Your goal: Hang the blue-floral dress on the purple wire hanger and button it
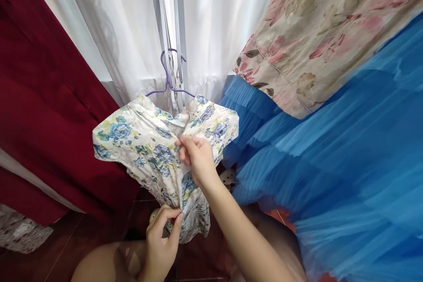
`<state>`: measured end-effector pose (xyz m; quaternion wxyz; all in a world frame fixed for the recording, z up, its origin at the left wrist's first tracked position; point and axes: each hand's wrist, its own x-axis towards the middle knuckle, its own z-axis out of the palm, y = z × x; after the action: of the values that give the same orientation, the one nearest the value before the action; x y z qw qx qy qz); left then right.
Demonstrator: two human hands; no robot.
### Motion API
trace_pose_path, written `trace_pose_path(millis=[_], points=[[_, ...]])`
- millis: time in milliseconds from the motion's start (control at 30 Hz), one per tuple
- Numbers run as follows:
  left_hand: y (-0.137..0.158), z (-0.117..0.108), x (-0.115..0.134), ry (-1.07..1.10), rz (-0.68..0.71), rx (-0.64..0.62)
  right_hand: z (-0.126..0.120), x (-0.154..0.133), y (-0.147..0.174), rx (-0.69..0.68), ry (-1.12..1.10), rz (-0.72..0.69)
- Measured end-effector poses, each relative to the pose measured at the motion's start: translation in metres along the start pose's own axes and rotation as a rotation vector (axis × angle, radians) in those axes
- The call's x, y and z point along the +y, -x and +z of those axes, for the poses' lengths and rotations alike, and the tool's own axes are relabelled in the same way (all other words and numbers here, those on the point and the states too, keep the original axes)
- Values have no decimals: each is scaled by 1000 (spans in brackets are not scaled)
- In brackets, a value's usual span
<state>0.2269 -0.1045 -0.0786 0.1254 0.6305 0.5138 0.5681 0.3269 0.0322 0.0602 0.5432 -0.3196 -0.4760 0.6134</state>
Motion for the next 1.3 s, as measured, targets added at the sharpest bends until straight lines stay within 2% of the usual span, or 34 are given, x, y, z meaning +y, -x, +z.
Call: trace_pose_path(millis=[100, 200, 300, 400, 500, 567, 667, 733, 833, 933, 1100, 1200, 1300], points=[[1, -4, -4, 19, -10, 0, 25, -34, -37, -4, -20, -150], [4, -3, -11, 31, -23, -8, 41, -58, -57, -11, -36, -213], [8, 2, -20, 20, -51, 1, 44, -63, -60, -37, -10, -217], [0, 5, -27, 21, -76, -35, 39, -55, -52, -63, 65, -251], [-34, -4, -24, 20, -8, -34, 34, -48, -43, -31, 142, -322], [-71, -16, -13, -8, 105, 51, 32, -48, -38, -20, 170, -348], [-140, -35, 18, -51, 298, 214, 30, -53, -33, -18, 188, -383], [-184, -42, 41, -34, 379, 208, 28, -57, -30, -23, 200, -399], [-230, -43, 66, -76, 432, 104, 23, -62, -29, -48, 224, -418], [-245, -37, 75, -184, 466, 63, 16, -57, -34, -81, 230, -442], [-247, -36, 72, -172, 427, 282, 11, -19, -45, -82, 285, -382], [-261, -60, 56, -49, 340, 443, 4, 6, -42, -117, 379, -316], [-277, -100, 19, 52, 218, 560, -12, 18, -31, -151, 460, -279]])
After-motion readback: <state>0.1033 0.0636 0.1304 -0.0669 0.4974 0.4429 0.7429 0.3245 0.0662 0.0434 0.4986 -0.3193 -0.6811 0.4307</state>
